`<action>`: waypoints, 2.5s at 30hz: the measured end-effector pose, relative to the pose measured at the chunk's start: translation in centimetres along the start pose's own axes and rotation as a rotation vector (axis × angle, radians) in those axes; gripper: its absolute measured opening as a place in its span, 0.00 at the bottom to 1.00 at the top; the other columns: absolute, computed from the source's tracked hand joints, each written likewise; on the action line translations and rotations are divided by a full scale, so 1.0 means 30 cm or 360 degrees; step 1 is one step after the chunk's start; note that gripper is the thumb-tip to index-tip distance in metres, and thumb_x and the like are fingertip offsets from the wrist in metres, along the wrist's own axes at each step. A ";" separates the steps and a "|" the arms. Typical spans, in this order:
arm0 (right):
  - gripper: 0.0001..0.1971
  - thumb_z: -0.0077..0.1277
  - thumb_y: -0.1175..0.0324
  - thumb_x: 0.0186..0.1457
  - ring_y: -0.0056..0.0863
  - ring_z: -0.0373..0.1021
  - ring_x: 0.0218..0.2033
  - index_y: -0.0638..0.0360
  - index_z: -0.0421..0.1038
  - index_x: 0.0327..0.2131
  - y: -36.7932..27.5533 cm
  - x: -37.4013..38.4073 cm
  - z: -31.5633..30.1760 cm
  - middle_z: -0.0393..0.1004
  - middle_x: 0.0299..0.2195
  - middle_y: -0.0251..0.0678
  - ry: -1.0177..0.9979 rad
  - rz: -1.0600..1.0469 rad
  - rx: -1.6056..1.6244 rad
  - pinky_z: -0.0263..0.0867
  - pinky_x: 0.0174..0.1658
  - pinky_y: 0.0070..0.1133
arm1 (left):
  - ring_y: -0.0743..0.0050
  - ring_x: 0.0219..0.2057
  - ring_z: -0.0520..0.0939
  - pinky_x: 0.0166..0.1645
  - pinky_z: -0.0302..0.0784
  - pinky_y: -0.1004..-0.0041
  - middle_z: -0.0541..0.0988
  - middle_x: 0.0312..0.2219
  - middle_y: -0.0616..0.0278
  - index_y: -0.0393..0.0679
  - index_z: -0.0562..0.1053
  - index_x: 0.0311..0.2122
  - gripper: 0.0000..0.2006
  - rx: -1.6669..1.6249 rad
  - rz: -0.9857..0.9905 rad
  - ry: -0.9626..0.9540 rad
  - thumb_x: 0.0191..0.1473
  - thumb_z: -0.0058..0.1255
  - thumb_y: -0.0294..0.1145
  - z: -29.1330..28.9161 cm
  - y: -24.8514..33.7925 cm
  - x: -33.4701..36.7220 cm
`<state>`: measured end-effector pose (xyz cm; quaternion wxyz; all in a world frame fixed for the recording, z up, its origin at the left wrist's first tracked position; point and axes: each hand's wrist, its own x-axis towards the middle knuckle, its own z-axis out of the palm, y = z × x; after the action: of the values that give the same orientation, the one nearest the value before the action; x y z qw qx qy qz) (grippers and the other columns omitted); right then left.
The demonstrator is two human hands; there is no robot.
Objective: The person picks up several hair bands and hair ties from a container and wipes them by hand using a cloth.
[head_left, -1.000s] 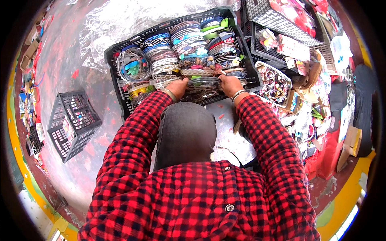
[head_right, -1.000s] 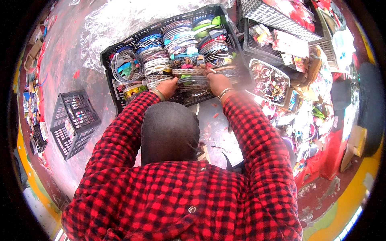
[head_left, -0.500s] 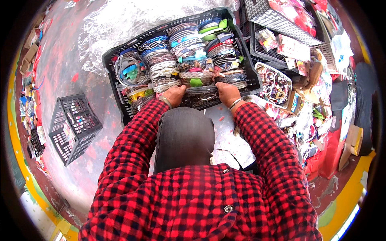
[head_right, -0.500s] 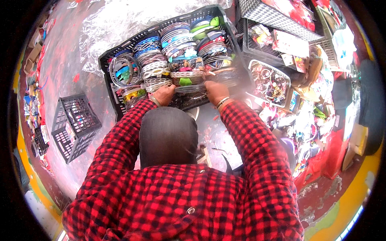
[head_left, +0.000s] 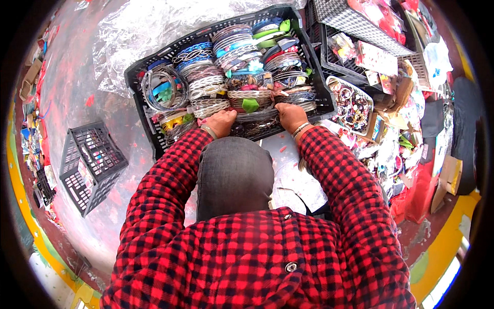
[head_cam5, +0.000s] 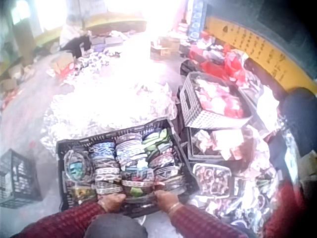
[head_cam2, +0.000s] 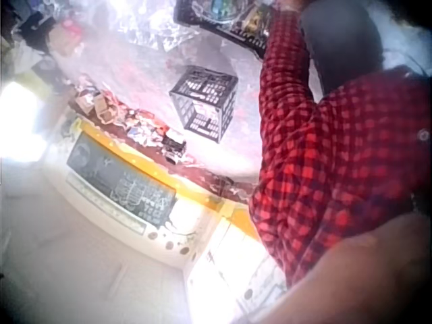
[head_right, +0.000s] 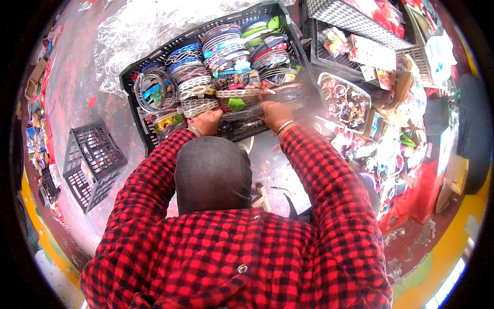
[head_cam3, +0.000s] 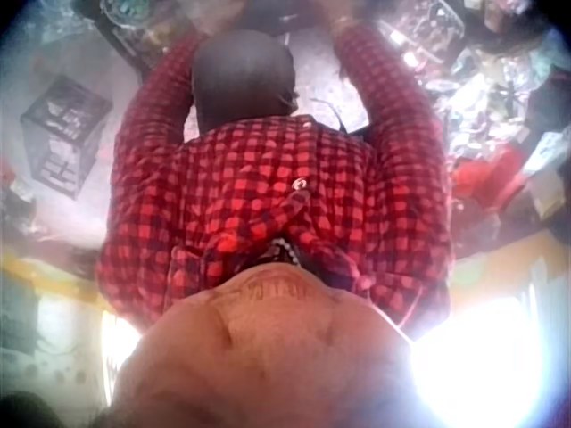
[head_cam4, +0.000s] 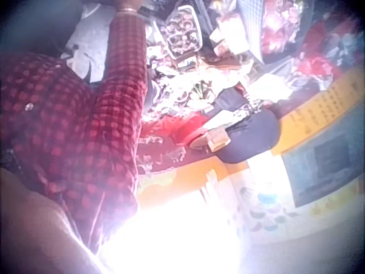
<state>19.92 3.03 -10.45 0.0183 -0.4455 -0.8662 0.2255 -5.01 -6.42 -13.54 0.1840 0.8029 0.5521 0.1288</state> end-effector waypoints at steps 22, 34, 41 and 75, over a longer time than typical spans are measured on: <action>0.06 0.51 0.66 0.42 0.43 0.68 0.24 0.55 0.70 0.26 0.054 0.153 -0.426 0.69 0.19 0.45 0.0123 -0.0055 0.0162 0.63 0.28 0.31 | 0.46 0.25 0.74 0.29 0.68 0.58 0.72 0.20 0.47 0.37 0.63 0.31 0.13 -0.0142 -0.0016 0.0119 0.48 0.47 0.37 -0.356 0.170 0.267; 0.06 0.42 0.72 0.46 0.40 0.70 0.31 0.55 0.70 0.27 0.284 0.124 -0.333 0.72 0.26 0.41 0.0061 0.0242 -0.0549 0.66 0.33 0.33 | 0.44 0.31 0.75 0.35 0.69 0.57 0.74 0.26 0.44 0.36 0.64 0.32 0.08 -0.0168 -0.0171 -0.0393 0.44 0.45 0.26 -0.111 0.173 0.520; 0.08 0.42 0.73 0.46 0.35 0.72 0.33 0.57 0.74 0.28 0.232 0.173 -0.327 0.74 0.30 0.39 -0.0144 0.0485 -0.0623 0.68 0.34 0.28 | 0.47 0.34 0.74 0.38 0.68 0.59 0.74 0.29 0.47 0.39 0.67 0.31 0.08 -0.0068 -0.0160 -0.0276 0.43 0.47 0.28 -0.078 0.147 0.540; 0.10 0.48 0.58 0.46 0.35 0.71 0.30 0.47 0.72 0.31 0.061 0.237 -0.379 0.71 0.29 0.36 -0.0203 -0.0228 -0.0470 0.67 0.30 0.29 | 0.50 0.32 0.75 0.36 0.69 0.59 0.74 0.27 0.50 0.40 0.67 0.30 0.10 0.0056 -0.0019 -0.0418 0.46 0.46 0.35 -0.119 0.111 0.576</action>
<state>19.68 13.76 -2.21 -0.0865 -0.3652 -0.9189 0.1217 2.51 9.19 -8.82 0.2413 0.8126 0.5303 0.0116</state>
